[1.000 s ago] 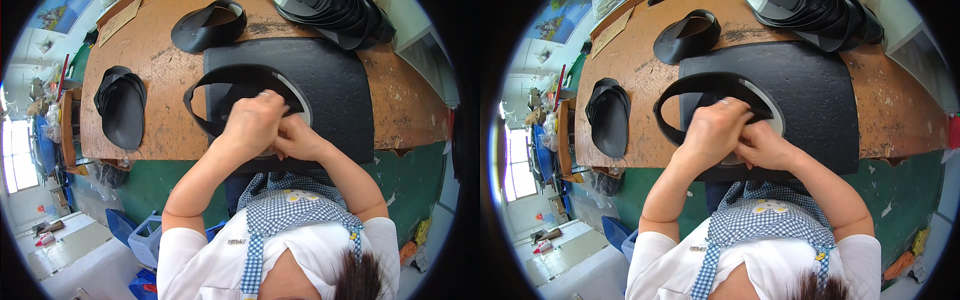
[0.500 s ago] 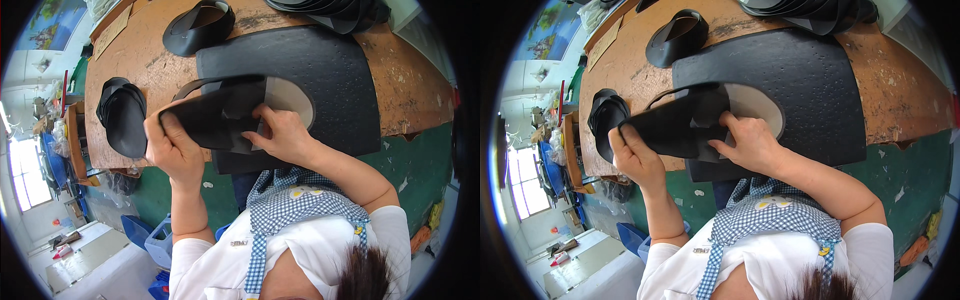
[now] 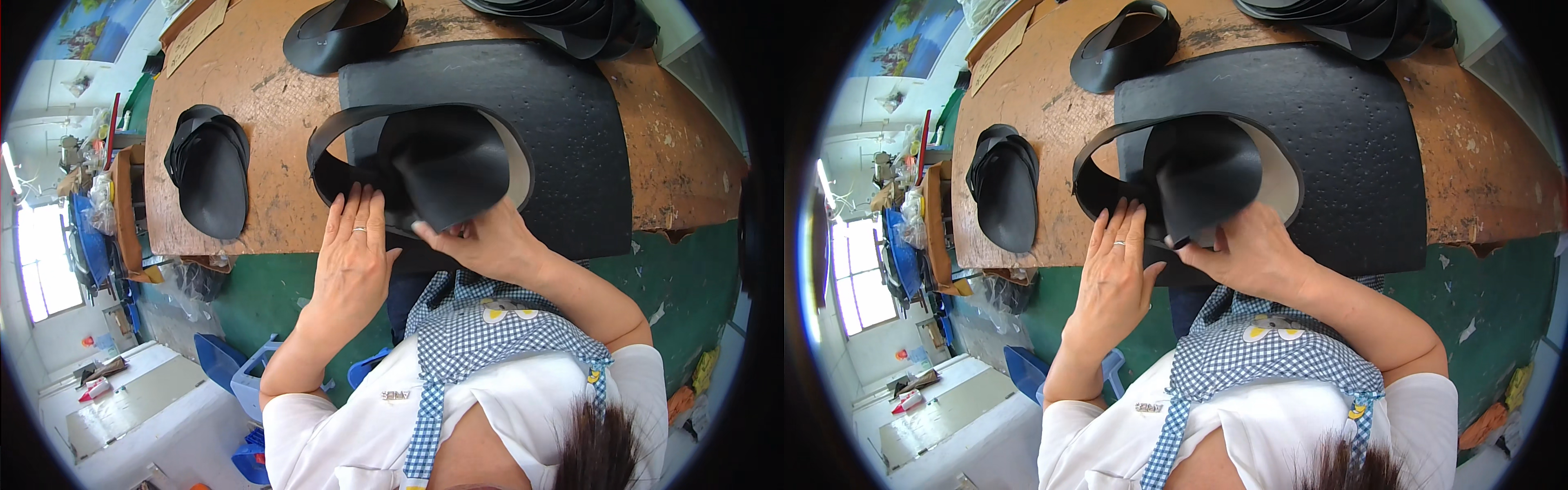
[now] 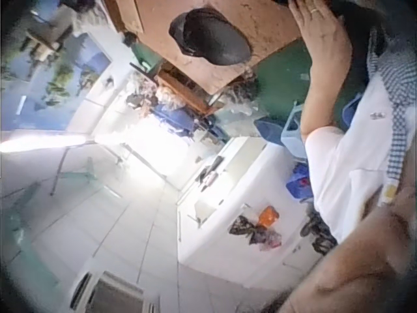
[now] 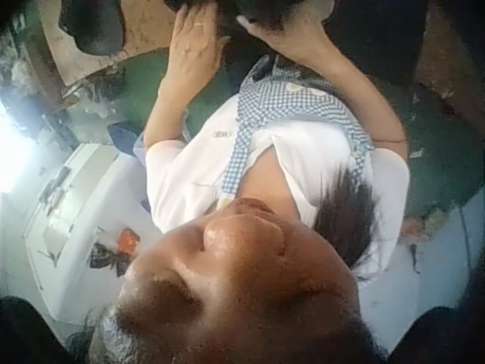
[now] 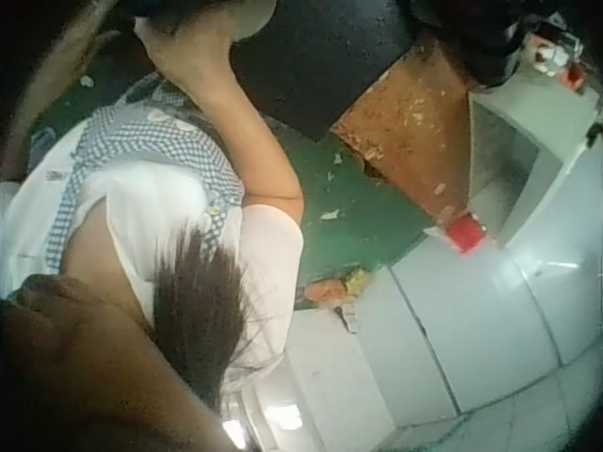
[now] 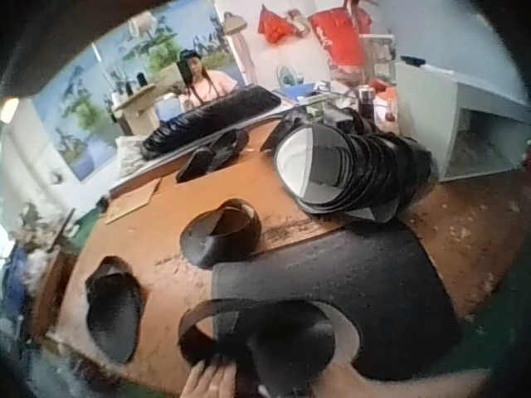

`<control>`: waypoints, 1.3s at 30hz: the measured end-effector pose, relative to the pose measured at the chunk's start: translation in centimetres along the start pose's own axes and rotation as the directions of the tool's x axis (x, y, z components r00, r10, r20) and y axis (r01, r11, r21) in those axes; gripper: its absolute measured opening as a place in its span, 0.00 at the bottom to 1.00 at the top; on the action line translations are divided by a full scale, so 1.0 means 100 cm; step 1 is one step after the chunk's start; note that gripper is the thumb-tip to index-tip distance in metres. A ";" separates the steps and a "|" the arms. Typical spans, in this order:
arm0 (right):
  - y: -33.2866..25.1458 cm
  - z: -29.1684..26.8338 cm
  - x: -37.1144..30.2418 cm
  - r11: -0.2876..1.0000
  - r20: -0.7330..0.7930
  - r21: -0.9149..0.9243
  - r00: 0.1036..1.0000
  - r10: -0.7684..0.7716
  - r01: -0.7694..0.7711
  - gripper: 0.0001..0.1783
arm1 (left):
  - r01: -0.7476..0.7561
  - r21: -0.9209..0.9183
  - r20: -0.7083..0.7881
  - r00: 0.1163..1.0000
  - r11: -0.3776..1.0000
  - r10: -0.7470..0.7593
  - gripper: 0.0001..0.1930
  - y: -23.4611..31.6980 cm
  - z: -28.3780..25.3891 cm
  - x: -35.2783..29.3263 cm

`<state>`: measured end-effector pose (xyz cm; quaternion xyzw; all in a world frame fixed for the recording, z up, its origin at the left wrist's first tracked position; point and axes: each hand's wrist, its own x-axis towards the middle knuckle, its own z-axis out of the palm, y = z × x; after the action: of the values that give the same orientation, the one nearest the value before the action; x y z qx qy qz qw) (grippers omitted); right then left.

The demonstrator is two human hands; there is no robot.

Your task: The person assembles black plastic slippers by hand at a workbench. They pick up a slipper sole, insert a thin black insole, and then attach a black strap by pressing it into slots on the sole. The process is repeated for multiple units, with the person handling the components and pressing them together to form the finished footwear.

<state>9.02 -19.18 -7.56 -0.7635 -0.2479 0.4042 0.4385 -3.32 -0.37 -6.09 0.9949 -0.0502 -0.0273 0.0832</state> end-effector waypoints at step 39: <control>-0.011 -0.113 -0.001 0.909 0.089 -0.346 0.973 -0.214 0.232 0.22 | -0.378 -0.383 -0.361 0.901 0.843 0.239 0.43 0.007 -0.085 0.098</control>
<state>18.41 -24.00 -3.31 -0.7864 -0.4126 0.3188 0.3312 6.91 -0.74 1.91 0.9200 -0.1906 0.1268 0.3180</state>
